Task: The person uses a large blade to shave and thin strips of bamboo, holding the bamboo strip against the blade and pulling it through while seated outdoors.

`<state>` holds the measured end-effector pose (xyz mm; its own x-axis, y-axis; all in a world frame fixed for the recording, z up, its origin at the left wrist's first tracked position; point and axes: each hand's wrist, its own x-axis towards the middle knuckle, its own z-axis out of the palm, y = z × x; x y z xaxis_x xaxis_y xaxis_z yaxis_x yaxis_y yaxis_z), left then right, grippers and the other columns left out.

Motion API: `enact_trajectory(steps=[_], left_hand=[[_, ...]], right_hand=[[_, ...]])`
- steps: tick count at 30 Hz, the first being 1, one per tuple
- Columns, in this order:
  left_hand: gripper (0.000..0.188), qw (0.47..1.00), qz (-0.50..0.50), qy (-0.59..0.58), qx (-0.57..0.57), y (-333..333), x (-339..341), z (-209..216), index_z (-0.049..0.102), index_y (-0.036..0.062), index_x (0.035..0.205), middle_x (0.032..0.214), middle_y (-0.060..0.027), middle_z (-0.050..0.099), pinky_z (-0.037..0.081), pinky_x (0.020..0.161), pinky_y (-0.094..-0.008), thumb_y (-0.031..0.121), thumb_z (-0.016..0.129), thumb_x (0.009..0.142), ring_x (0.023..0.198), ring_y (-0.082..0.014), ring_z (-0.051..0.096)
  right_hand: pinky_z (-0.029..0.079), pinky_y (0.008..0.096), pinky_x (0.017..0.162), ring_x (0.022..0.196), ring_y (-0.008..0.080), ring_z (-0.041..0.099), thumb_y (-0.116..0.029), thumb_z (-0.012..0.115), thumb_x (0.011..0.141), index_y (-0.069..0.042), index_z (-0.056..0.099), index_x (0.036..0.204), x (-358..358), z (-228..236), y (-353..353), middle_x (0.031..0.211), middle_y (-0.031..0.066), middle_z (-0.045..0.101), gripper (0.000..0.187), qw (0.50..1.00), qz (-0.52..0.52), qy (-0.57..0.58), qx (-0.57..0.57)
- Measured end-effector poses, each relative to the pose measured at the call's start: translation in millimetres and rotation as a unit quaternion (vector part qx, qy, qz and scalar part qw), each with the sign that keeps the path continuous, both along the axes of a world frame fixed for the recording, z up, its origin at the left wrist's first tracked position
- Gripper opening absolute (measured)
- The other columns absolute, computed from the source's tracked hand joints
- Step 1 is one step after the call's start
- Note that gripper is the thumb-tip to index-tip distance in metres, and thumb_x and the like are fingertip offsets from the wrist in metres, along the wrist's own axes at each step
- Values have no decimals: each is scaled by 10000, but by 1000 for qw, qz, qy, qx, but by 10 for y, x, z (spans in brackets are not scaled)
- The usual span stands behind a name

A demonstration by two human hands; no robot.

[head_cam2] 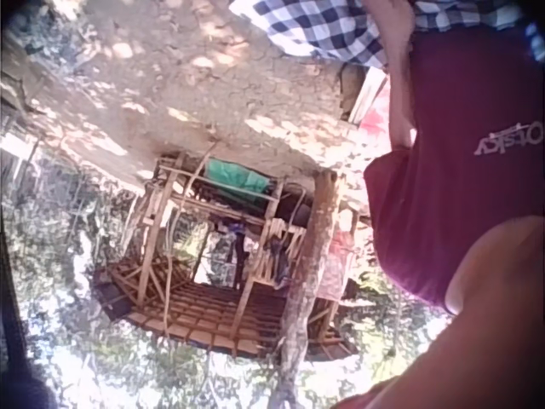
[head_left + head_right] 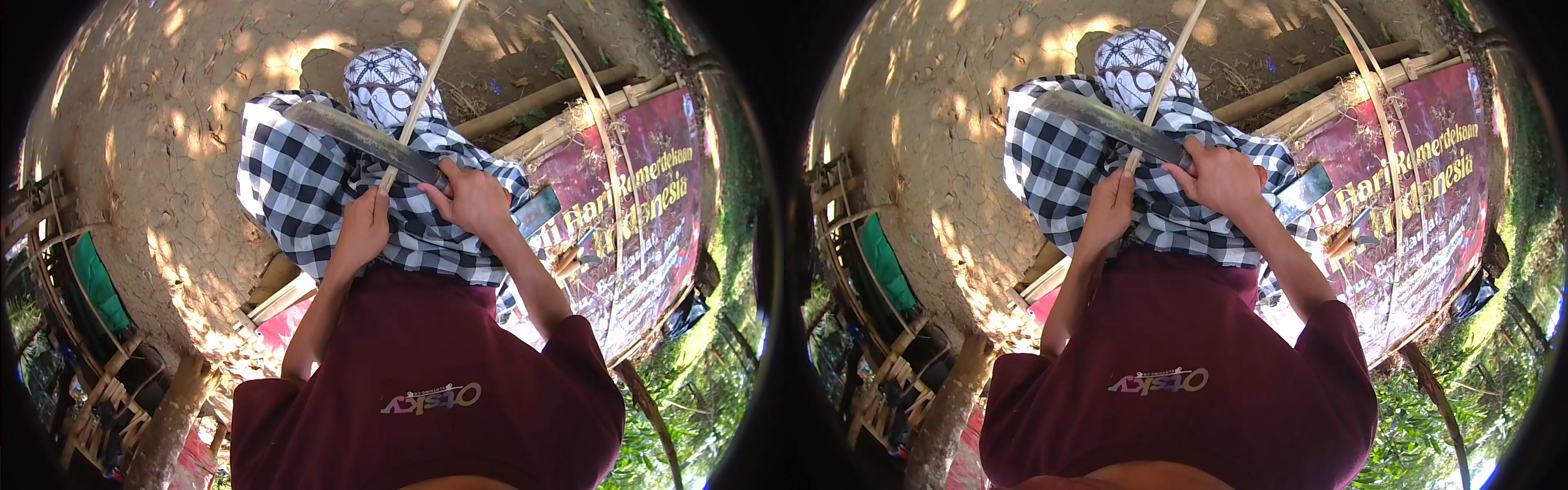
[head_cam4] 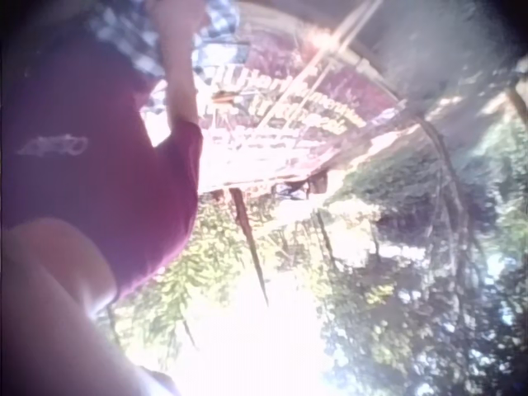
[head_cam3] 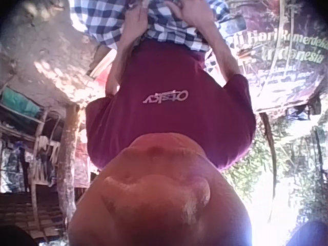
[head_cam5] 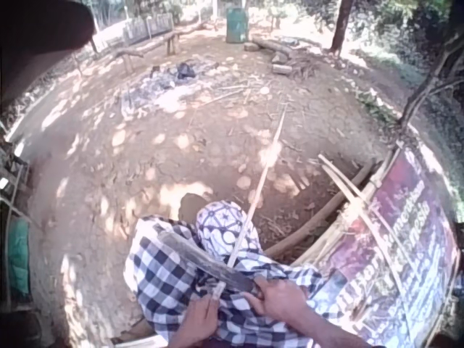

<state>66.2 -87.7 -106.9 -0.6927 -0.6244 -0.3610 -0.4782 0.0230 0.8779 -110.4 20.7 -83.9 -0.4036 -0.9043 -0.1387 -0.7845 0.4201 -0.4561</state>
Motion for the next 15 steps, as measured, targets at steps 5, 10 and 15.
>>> enact_trajectory(steps=[5, 10, 15], left_hand=[[357, 995, 21, 26, 93, 168, 362, -177, 488, -34, 775, 577, -98, 444, 362, 529, -350, 231, 418, 1005, 556, -138, 432], [394, 994, 42, 22, 96, 90, 53, -168, 517, -40, 773, 575, -102, 459, 370, 539, -353, 258, 418, 1010, 558, -141, 424], [407, 995, 50, 6, 82, 16, -73, -242, 530, -47, 779, 578, -123, 472, 381, 551, -365, 271, 424, 1008, 553, -167, 431]], right_hand=[[505, 421, 504, 553, 300, 642, -478, 636, 850, -93, 562, 911, -49, 36, -1, 564, 48, 617, 397, 999, 14, -29, 10], [497, 411, 507, 547, 291, 636, -499, 636, 840, -92, 573, 874, -87, 31, -51, 560, 46, 614, 413, 994, 103, -21, 0], [505, 412, 515, 547, 291, 637, -530, 621, 835, -86, 587, 837, -79, 22, -149, 550, 39, 611, 446, 993, 112, -1, 26]])
